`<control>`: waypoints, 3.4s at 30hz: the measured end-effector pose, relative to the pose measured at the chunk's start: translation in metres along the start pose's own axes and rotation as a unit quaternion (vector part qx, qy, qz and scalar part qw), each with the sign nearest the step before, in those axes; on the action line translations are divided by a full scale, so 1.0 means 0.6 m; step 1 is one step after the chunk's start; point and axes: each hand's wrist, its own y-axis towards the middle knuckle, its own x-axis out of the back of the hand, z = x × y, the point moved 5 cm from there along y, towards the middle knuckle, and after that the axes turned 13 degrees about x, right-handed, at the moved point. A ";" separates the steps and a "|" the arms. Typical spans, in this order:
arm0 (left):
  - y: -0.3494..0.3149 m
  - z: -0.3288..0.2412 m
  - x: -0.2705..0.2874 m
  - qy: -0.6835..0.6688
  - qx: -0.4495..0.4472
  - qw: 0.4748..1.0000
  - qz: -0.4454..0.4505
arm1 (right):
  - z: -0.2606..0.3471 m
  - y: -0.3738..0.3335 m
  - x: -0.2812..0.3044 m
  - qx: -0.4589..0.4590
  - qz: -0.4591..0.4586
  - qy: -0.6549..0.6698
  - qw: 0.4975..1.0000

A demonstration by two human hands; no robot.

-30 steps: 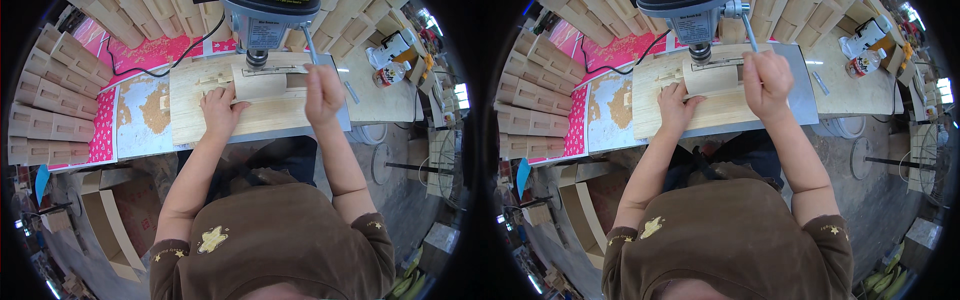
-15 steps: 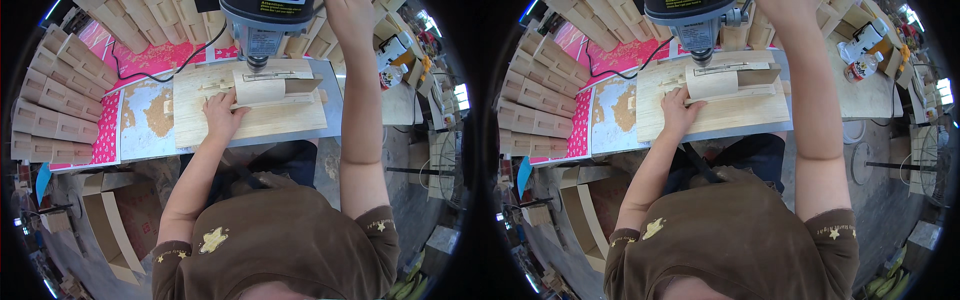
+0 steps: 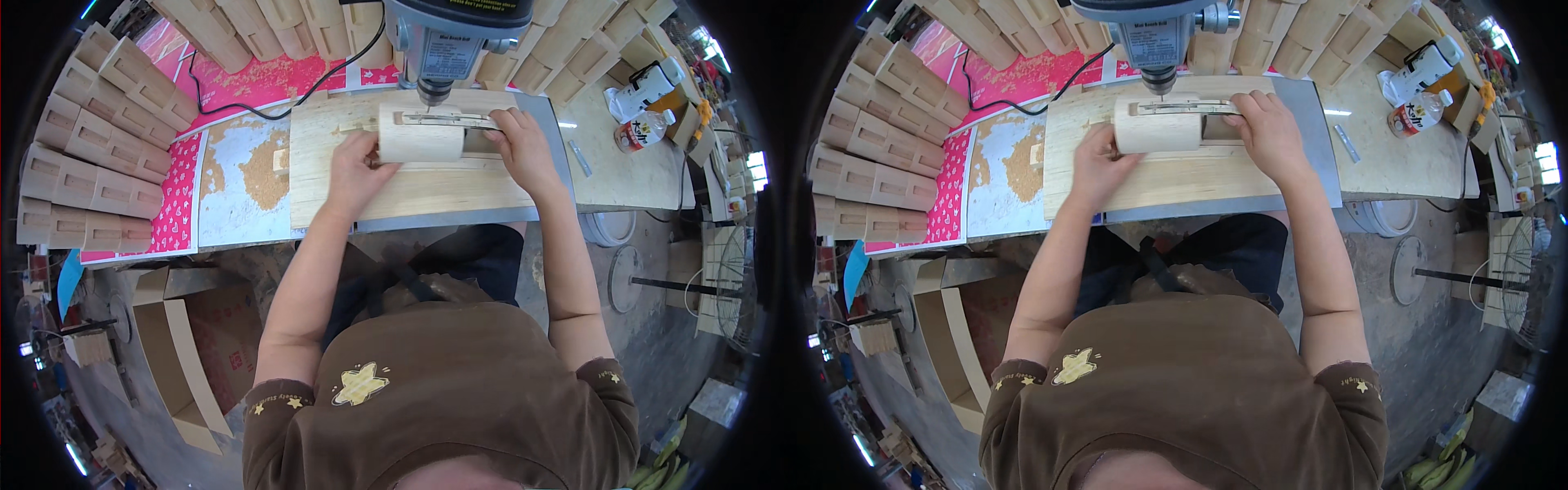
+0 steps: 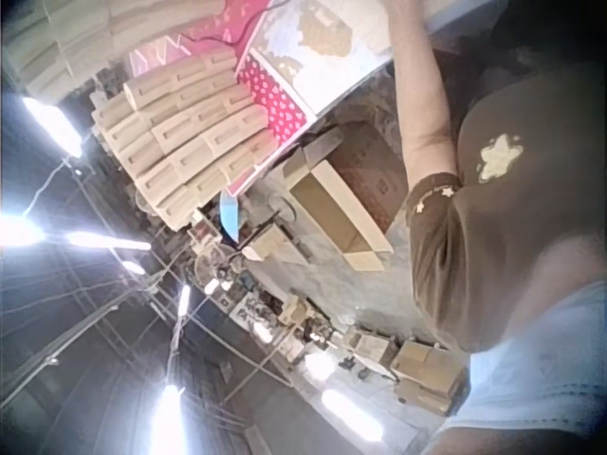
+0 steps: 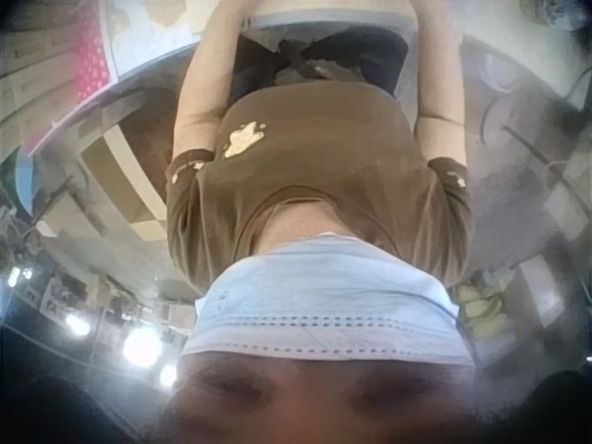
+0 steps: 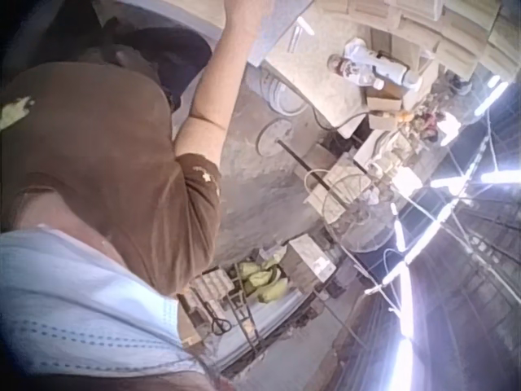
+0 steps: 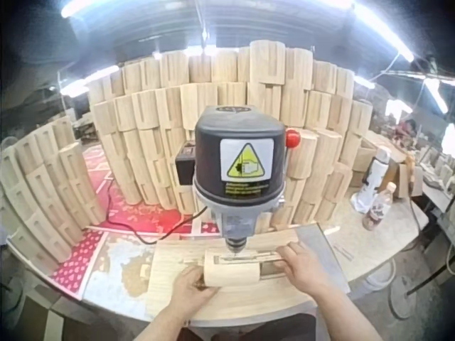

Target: Drilling holes into cylindrical wooden blocks using a drill press.

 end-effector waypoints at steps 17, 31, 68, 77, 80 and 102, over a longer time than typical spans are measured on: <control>-0.072 0.022 0.163 -0.265 0.379 0.886 0.018 | 0.051 -0.019 0.000 0.024 0.018 0.068 0.997; -0.049 0.034 0.116 -0.232 0.382 0.889 0.097 | 0.035 -0.031 0.012 0.029 0.029 0.073 0.997; -0.024 0.035 0.015 0.223 -0.067 0.969 -0.082 | 0.004 0.162 0.205 -0.021 -0.428 0.128 0.895; -0.029 0.031 0.017 0.261 -0.077 0.957 -0.099 | -0.035 0.214 0.233 -0.133 -0.294 0.275 0.906; -0.027 0.031 0.013 0.255 -0.077 0.959 -0.092 | 0.080 0.116 0.222 -0.051 -0.228 0.036 0.972; -0.030 0.040 0.013 0.224 -0.058 0.970 -0.071 | 0.072 0.138 0.197 0.037 -0.257 -0.035 0.965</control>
